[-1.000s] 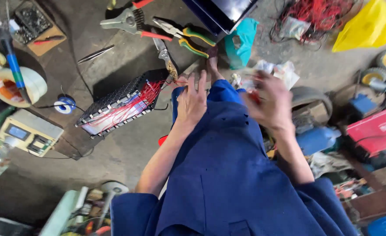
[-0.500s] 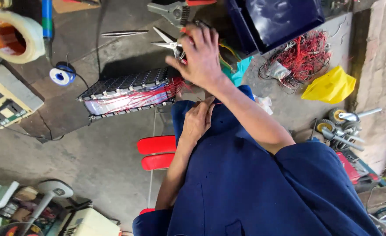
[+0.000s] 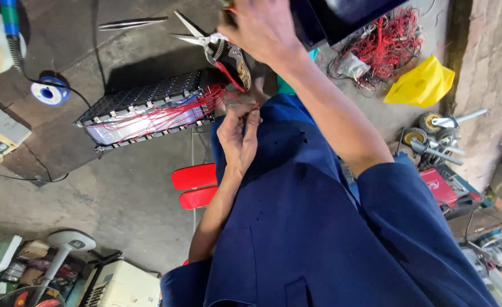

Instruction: Soldering wires to a lithium-ion battery pack and managing the wiring using pliers in a workshop environment.

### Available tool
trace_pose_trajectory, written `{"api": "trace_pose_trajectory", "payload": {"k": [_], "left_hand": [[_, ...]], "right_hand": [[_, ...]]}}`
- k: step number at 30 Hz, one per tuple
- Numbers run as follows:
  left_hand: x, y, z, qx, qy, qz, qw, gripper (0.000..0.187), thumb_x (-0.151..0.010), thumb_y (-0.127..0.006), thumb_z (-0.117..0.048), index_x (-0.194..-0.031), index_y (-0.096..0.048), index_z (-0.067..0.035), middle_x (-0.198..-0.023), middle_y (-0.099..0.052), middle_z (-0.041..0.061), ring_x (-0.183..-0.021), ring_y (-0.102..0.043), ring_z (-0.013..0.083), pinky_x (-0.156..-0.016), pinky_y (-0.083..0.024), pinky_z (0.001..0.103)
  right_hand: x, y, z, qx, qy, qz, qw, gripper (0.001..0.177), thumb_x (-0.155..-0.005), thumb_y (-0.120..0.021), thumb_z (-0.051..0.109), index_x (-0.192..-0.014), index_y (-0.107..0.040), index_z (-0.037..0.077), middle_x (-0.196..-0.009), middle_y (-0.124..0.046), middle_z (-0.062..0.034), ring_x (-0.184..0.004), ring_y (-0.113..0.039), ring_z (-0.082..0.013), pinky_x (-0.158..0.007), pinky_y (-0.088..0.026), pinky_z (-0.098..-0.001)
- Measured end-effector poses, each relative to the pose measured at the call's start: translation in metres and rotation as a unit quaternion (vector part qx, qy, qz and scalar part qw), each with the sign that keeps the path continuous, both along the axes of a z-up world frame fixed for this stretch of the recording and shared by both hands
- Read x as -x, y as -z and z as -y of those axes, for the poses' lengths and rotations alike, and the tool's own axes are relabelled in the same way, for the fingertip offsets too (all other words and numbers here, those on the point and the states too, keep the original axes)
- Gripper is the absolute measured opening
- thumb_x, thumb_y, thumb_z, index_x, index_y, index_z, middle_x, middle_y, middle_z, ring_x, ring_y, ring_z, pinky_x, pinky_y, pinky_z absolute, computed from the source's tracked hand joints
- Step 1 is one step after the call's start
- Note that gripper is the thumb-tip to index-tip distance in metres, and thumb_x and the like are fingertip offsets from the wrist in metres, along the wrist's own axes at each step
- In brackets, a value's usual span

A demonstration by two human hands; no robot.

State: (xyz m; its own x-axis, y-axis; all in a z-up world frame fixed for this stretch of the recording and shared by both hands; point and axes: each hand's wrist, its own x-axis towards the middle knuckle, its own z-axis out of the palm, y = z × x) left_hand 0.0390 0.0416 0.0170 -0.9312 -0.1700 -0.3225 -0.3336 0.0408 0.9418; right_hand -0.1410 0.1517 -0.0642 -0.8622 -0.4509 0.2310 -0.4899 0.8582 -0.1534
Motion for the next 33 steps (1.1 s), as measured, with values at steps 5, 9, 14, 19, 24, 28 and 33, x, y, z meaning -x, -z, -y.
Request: {"api": "trace_pose_trajectory", "payload": {"k": [5, 9, 14, 19, 24, 28, 33], "left_hand": [[-0.002, 0.009, 0.001, -0.057, -0.006, -0.025, 0.998, 0.019, -0.105, -0.062, -0.024, -0.108, -0.067, -0.006, -0.097, -0.066, 0.005, -0.074, -0.069, 0.0148, -0.069, -0.061, 0.025], [0.002, 0.014, -0.001, -0.078, 0.017, -0.016, 0.997, 0.011, -0.104, -0.063, -0.016, -0.106, -0.064, -0.005, -0.104, -0.065, 0.008, -0.074, -0.068, 0.0158, -0.068, -0.06, 0.025], [0.005, 0.024, 0.0, -0.013, 0.036, -0.09, 0.995, 0.011, -0.106, -0.06, -0.009, -0.108, -0.071, -0.005, -0.084, -0.068, 0.013, -0.081, -0.074, 0.0251, -0.072, -0.061, 0.039], [0.005, 0.024, 0.006, -0.008, 0.032, -0.107, 0.994, 0.005, -0.099, -0.067, 0.0, -0.102, -0.071, 0.0, -0.086, -0.067, 0.013, -0.081, -0.069, 0.0188, -0.074, -0.059, 0.039], [0.006, 0.017, 0.008, -0.003, 0.031, -0.118, 0.993, 0.004, -0.099, -0.068, 0.002, -0.099, -0.071, 0.002, -0.084, -0.065, 0.012, -0.08, -0.066, 0.017, -0.077, -0.057, 0.039], [0.005, 0.019, 0.011, 0.0, 0.035, -0.121, 0.992, 0.003, -0.097, -0.069, 0.003, -0.095, -0.071, 0.003, -0.08, -0.063, 0.012, -0.077, -0.066, 0.0176, -0.078, -0.057, 0.038], [0.019, -0.005, 0.011, 0.02, 0.051, -0.116, 0.992, 0.003, -0.097, -0.069, 0.003, -0.094, -0.071, 0.003, -0.079, -0.064, 0.014, -0.074, -0.066, 0.0217, -0.074, -0.057, 0.04]], "right_hand": [[-0.051, -0.109, -0.066, 0.516, 0.048, 0.459, 0.721, 0.044, -0.118, -0.047, 0.018, -0.158, -0.033, 0.004, -0.113, -0.052, -0.0067, -0.091, -0.048, -0.0168, -0.08, -0.047, -0.0322], [-0.109, -0.105, -0.107, 0.541, 0.006, 0.517, 0.663, 0.069, -0.098, -0.067, 0.045, -0.144, -0.041, 0.0, -0.09, -0.047, 0.0039, -0.072, -0.055, -0.0065, -0.064, -0.053, -0.0171], [-0.147, -0.106, -0.089, 0.576, 0.052, 0.575, 0.579, 0.011, -0.104, -0.066, 0.01, -0.105, -0.071, 0.0, -0.08, -0.073, -0.0083, -0.083, -0.066, -0.0086, -0.076, -0.059, -0.031], [-0.151, -0.11, -0.081, 0.571, 0.064, 0.595, 0.562, 0.014, -0.102, -0.069, 0.014, -0.103, -0.069, 0.0, -0.082, -0.066, -0.0107, -0.084, -0.061, -0.012, -0.07, -0.051, -0.0298], [-0.154, -0.102, -0.085, 0.553, 0.069, 0.611, 0.562, 0.014, -0.103, -0.07, 0.014, -0.109, -0.071, 0.002, -0.078, -0.068, -0.0071, -0.079, -0.063, -0.0097, -0.067, -0.052, -0.0264], [-0.168, -0.078, -0.09, 0.548, 0.063, 0.629, 0.547, 0.02, -0.103, -0.068, 0.015, -0.118, -0.07, 0.001, -0.077, -0.072, -0.0102, -0.072, -0.069, -0.0094, -0.063, -0.055, -0.0235], [-0.163, -0.084, -0.089, 0.541, 0.065, 0.641, 0.541, 0.026, -0.103, -0.069, 0.016, -0.125, -0.069, 0.002, -0.079, -0.073, -0.0119, -0.071, -0.07, -0.009, -0.062, -0.057, -0.0254]]}}
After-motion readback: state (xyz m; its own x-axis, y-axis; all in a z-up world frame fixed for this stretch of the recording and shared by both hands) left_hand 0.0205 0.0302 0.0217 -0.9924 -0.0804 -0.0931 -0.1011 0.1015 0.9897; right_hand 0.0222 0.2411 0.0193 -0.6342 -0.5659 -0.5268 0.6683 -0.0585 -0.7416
